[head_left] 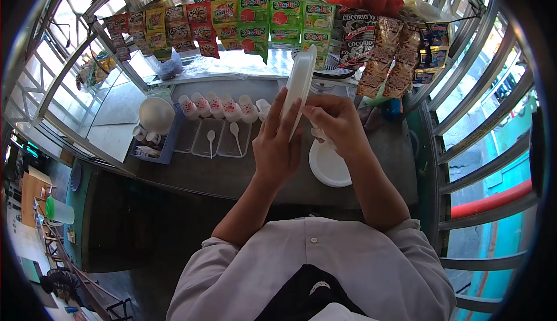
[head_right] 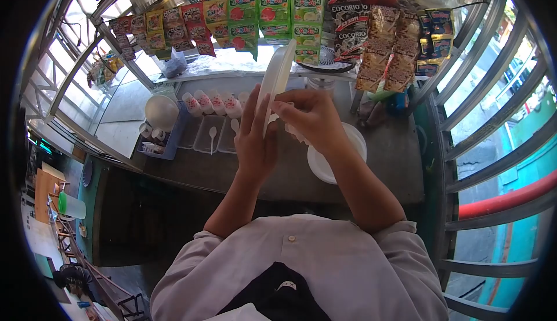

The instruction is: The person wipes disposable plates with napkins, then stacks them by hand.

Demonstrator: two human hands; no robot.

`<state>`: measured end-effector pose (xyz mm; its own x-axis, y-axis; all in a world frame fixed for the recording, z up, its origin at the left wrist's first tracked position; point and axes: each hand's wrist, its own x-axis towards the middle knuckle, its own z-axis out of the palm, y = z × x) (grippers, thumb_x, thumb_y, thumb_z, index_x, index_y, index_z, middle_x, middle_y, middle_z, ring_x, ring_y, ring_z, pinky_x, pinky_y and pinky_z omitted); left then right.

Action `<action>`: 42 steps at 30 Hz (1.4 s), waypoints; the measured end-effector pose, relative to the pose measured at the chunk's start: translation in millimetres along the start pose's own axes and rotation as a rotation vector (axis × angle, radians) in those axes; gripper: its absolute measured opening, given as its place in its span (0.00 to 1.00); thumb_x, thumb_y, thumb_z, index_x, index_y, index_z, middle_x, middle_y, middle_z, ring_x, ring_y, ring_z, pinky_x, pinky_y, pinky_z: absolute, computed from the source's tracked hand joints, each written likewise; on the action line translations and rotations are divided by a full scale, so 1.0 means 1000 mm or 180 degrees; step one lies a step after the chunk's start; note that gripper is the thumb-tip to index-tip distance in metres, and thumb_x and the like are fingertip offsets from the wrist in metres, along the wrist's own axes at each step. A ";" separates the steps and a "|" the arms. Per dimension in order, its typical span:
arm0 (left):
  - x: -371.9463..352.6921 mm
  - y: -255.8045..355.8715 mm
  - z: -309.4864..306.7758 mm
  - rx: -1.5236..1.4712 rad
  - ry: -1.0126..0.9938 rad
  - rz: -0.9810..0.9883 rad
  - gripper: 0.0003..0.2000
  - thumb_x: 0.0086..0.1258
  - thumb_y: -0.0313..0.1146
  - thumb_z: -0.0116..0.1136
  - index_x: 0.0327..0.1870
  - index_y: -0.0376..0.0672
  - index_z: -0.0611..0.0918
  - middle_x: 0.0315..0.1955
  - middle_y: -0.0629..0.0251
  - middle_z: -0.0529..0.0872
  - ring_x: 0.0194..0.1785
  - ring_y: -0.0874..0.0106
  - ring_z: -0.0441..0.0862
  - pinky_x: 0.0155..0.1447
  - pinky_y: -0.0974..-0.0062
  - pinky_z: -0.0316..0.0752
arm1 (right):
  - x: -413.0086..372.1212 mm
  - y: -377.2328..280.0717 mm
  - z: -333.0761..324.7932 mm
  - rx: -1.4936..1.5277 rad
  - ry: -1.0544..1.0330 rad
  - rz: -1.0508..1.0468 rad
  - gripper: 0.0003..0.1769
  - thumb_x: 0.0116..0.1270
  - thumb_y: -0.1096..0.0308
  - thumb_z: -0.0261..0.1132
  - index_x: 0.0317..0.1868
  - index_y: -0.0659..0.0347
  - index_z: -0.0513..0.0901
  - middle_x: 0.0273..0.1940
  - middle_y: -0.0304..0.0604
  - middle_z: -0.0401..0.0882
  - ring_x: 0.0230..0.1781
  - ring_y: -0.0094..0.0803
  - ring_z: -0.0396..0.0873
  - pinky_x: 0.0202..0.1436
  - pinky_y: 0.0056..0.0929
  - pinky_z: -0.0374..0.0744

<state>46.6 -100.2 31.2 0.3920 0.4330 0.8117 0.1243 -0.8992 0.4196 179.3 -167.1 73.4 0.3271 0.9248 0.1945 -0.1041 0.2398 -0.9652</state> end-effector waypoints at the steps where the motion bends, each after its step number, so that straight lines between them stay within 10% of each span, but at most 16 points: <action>1: -0.001 0.001 0.001 0.0002 -0.0002 -0.0001 0.28 0.63 0.27 0.55 0.68 0.51 0.70 0.68 0.52 0.67 0.59 0.49 0.77 0.52 0.61 0.79 | -0.001 0.000 -0.001 0.0003 0.0010 -0.0001 0.15 0.64 0.66 0.66 0.42 0.72 0.84 0.21 0.38 0.78 0.15 0.16 0.71 0.15 0.18 0.66; 30: 0.005 0.030 0.041 -0.0165 -0.0132 0.0684 0.28 0.64 0.46 0.60 0.65 0.52 0.73 0.67 0.46 0.65 0.63 0.47 0.72 0.57 0.56 0.76 | -0.049 -0.017 -0.038 -0.1236 0.1040 -0.0707 0.13 0.55 0.71 0.61 0.39 0.69 0.84 0.25 0.44 0.83 0.25 0.19 0.79 0.28 0.23 0.76; 38: -0.002 0.002 0.051 -0.0825 -0.0086 -0.0091 0.26 0.66 0.37 0.53 0.65 0.38 0.70 0.53 0.47 0.81 0.47 0.55 0.85 0.48 0.65 0.80 | -0.052 -0.010 -0.067 -0.1191 0.1283 -0.0762 0.09 0.55 0.72 0.59 0.35 0.68 0.81 0.24 0.38 0.81 0.23 0.19 0.76 0.26 0.24 0.74; 42: -0.007 -0.031 0.032 -0.1475 -0.0100 -0.1172 0.24 0.71 0.34 0.52 0.66 0.32 0.68 0.58 0.52 0.76 0.58 0.64 0.77 0.57 0.67 0.75 | -0.057 -0.013 -0.104 -0.1053 0.1384 -0.0234 0.08 0.58 0.71 0.60 0.35 0.67 0.81 0.23 0.35 0.78 0.21 0.20 0.74 0.24 0.22 0.71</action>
<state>69.2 -77.6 -0.6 0.4262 0.7028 0.5697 -0.1512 -0.5655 0.8107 260.1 -253.7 56.2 0.6876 0.6849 0.2412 0.2117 0.1287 -0.9688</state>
